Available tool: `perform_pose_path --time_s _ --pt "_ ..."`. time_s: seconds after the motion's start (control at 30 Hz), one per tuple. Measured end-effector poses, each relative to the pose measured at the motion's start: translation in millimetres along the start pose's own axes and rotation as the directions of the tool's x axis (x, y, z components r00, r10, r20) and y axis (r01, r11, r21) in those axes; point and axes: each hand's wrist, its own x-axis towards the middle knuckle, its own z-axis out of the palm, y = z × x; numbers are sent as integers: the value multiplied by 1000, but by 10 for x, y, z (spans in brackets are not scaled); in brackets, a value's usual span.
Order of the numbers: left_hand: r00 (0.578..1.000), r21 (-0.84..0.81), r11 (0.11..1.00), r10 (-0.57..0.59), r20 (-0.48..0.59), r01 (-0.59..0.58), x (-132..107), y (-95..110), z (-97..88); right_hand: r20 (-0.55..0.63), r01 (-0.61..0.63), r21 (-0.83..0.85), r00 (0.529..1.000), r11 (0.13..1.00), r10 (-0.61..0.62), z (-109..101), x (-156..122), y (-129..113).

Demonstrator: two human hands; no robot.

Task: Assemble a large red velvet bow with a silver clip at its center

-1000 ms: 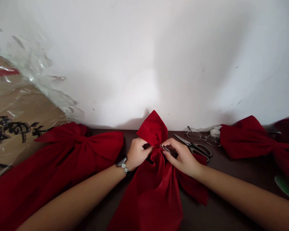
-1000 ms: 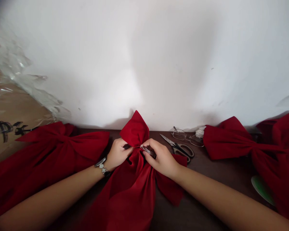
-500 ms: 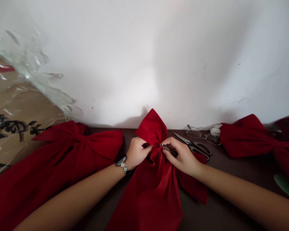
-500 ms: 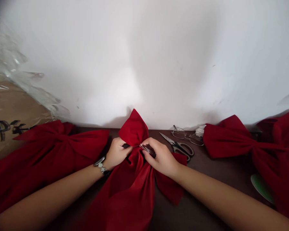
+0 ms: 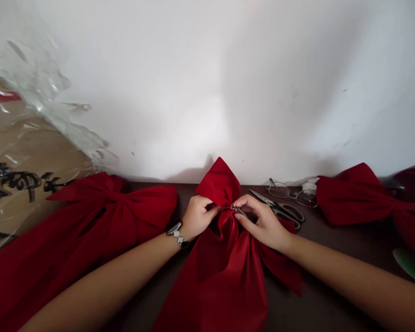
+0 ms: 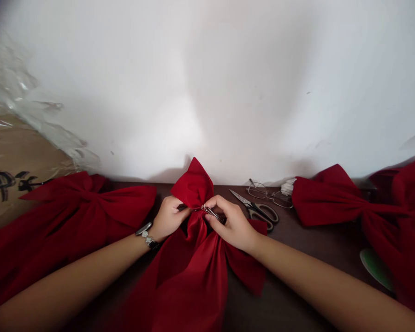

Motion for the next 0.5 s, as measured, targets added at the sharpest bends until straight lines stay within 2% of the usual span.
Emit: perform_pose_path --time_s 0.3,0.5 --pt "1000 43 999 9 3 -9 -21 -7 2 22 -10 2 1000 1000 10 -20 6 -7" --pt "998 101 995 14 -54 -8 -52 22 24 -46 11 -125 999 992 -17 25 2 -22"
